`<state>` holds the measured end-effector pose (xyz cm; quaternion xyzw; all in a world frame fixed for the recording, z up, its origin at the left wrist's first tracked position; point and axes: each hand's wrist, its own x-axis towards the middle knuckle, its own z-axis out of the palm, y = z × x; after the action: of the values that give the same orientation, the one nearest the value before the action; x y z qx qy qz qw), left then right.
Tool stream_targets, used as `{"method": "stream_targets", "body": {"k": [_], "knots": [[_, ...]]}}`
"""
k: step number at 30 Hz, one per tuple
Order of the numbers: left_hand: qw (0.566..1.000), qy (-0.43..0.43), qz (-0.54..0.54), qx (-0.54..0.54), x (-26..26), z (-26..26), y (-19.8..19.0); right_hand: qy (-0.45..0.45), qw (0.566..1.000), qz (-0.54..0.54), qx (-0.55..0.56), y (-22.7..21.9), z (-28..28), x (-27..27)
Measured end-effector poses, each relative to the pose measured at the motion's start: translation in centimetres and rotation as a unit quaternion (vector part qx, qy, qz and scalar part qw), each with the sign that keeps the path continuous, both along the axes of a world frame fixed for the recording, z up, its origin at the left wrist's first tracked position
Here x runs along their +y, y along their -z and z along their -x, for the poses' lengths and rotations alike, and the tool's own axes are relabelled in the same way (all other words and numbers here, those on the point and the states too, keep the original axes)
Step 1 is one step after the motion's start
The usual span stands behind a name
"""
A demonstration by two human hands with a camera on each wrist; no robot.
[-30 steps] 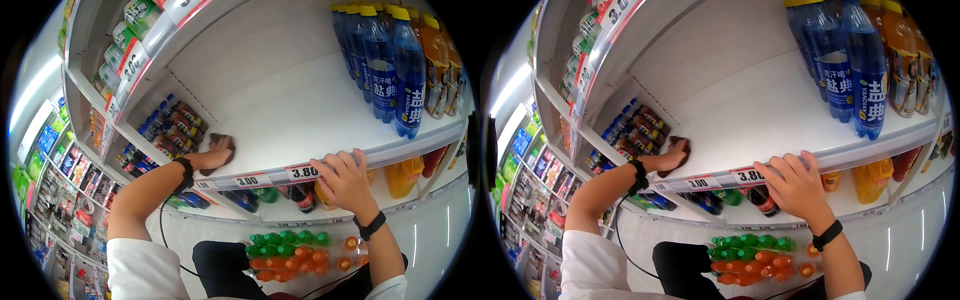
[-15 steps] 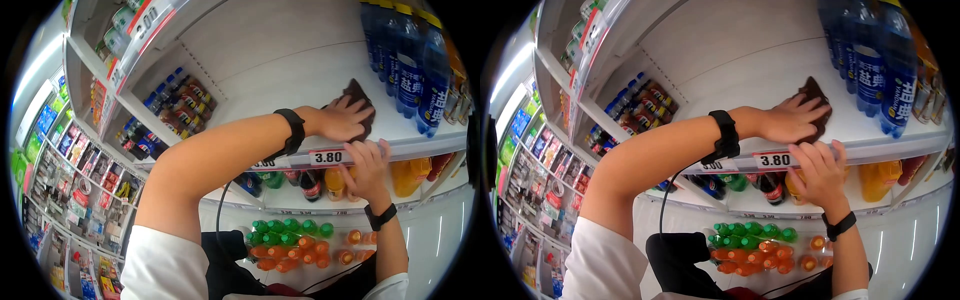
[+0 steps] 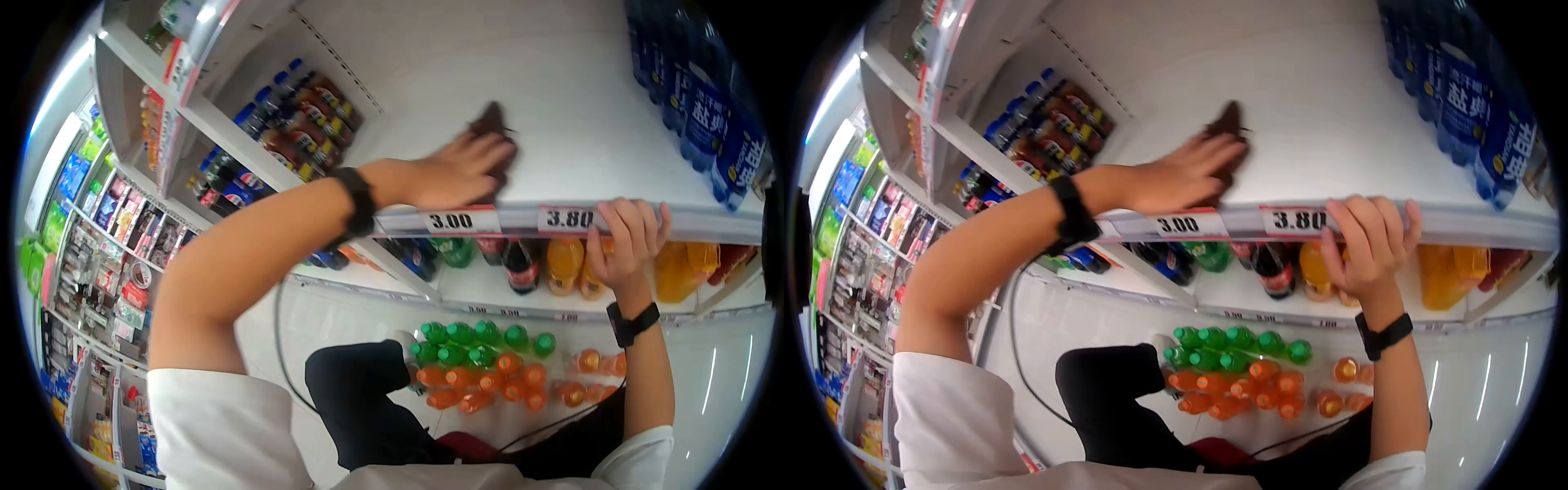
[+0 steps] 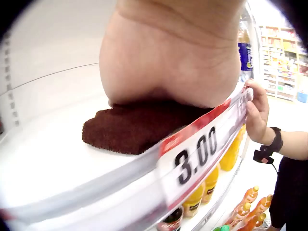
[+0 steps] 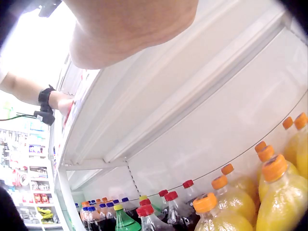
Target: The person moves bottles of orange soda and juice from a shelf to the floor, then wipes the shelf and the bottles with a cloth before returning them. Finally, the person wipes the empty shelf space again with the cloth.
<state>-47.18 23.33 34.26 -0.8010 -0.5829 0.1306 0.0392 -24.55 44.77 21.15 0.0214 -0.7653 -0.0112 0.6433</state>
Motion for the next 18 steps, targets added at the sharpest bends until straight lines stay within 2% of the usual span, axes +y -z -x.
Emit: {"method": "stream_targets", "body": {"k": [2, 3, 4, 5, 6, 7, 9, 11, 13, 15, 16, 17, 18], "knots": [[0.996, -0.073, 0.038, 0.041, -4.1, 2.2, 0.0, -0.001, 1.000, 0.004, -0.008, -0.2, 0.0, 0.0], [0.975, -0.218, 0.025, -0.044, -5.7, 1.2, -0.1, -0.004, 1.000, 0.004, -0.008, -0.2, -0.1, 0.0], [0.899, -0.410, -0.009, -0.153, -6.7, -0.9, -1.1, -0.006, 1.000, 0.003, -0.004, -0.2, -0.1, 0.0], [0.884, -0.439, 0.007, -0.159, -8.5, 0.2, -1.1, -0.004, 1.000, 0.004, -0.004, -0.3, -0.2, -0.1], [0.919, -0.381, 0.089, -0.039, -12.0, 4.3, -0.4, -0.005, 1.000, 0.005, -0.006, -0.4, -0.4, 0.1], [0.888, -0.442, 0.070, -0.108, -11.6, 2.4, -1.5, -0.009, 1.000, 0.005, -0.012, -0.4, -0.4, 0.0], [0.925, -0.368, 0.096, -0.011, -13.7, 4.1, -1.1, -0.009, 1.000, 0.008, -0.006, -0.4, -0.3, -0.1], [0.927, -0.358, 0.116, -0.007, -14.0, 4.9, -1.4, -0.010, 1.000, 0.011, -0.002, -0.3, -0.2, -0.1], [0.927, -0.347, 0.139, -0.004, -13.2, 4.7, -1.6, -0.021, 1.000, 0.017, 0.000, -0.4, -0.2, -0.1], [0.888, -0.435, 0.133, -0.064, -10.6, 2.7, -1.9, -0.021, 1.000, 0.019, 0.003, -0.4, -0.2, 0.0], [0.873, -0.459, 0.093, -0.139, -8.7, 0.9, -2.4, -0.025, 0.999, 0.019, 0.003, -0.3, -0.2, 0.0], [0.901, -0.409, 0.094, -0.110, -7.4, 0.6, -2.2, -0.025, 0.999, 0.019, 0.004, -0.3, -0.1, 0.0], [0.895, -0.419, 0.111, -0.104, -5.8, 0.8, -1.9, -0.022, 1.000, 0.018, 0.007, -0.3, -0.1, 0.0]]}}
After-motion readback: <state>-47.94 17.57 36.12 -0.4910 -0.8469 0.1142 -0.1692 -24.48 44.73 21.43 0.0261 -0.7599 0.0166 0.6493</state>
